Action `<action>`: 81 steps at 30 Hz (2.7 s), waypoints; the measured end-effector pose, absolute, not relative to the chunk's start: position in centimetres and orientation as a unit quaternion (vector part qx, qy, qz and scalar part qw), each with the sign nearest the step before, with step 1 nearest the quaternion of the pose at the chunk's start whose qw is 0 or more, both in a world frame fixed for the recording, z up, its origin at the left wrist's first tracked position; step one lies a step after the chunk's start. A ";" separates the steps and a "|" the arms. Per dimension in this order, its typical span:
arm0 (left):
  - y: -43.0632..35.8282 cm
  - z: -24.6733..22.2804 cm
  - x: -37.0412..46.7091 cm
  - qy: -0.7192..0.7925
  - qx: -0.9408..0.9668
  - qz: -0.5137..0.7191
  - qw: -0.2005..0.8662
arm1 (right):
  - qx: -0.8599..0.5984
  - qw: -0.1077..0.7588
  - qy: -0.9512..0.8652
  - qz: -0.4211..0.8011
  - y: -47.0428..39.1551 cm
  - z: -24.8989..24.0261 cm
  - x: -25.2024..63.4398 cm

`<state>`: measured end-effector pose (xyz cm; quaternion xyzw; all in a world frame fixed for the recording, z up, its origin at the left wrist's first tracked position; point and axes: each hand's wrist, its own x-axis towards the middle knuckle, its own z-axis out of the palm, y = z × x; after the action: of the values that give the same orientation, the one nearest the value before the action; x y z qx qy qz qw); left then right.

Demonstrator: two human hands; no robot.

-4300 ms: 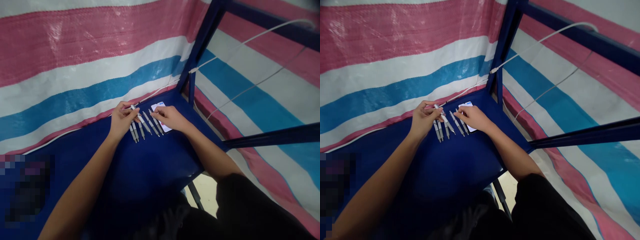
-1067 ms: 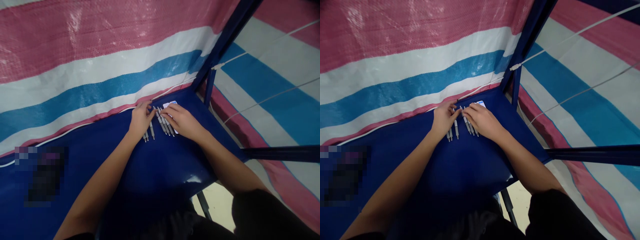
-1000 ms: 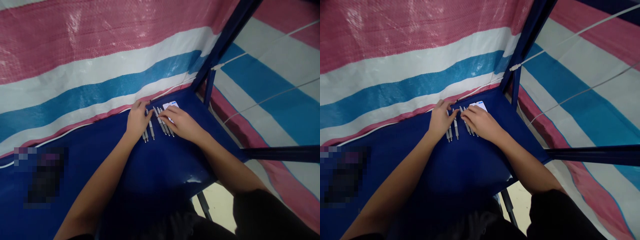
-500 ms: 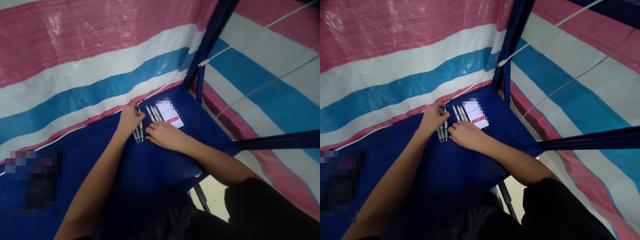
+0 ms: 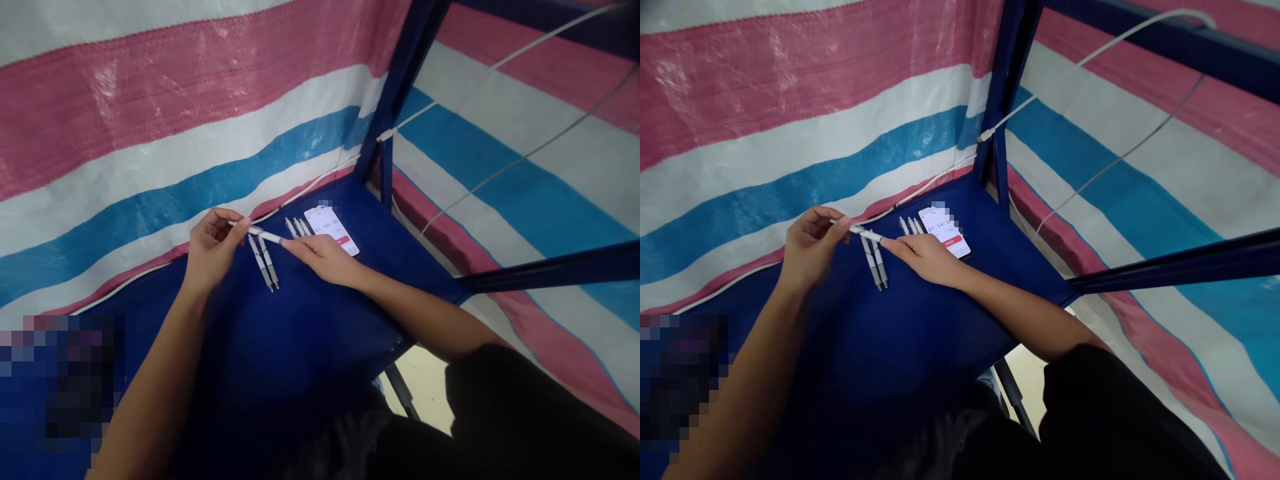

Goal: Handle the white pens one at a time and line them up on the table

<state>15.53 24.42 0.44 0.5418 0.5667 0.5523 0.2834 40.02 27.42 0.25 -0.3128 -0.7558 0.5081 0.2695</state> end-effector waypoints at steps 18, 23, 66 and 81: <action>20.2 -3.3 15.5 0.580 0.639 0.443 0.241 | -0.285 0.250 -0.841 0.387 30.2 0.2 42.1; 20.3 -3.8 15.3 0.582 0.626 0.453 0.254 | -0.293 0.289 -0.831 0.374 30.7 -0.4 42.2; 20.6 -4.2 14.9 0.533 0.614 0.469 0.345 | -0.267 0.557 -0.622 0.481 32.7 -2.8 42.0; 20.8 -4.1 14.9 0.555 0.597 0.465 0.345 | -0.330 0.525 -0.621 0.480 32.9 -2.4 42.2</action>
<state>14.92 20.83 -4.10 0.5975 0.5545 0.4653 0.3450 42.16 32.88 -2.44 -0.3299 -0.6208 0.4802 0.5246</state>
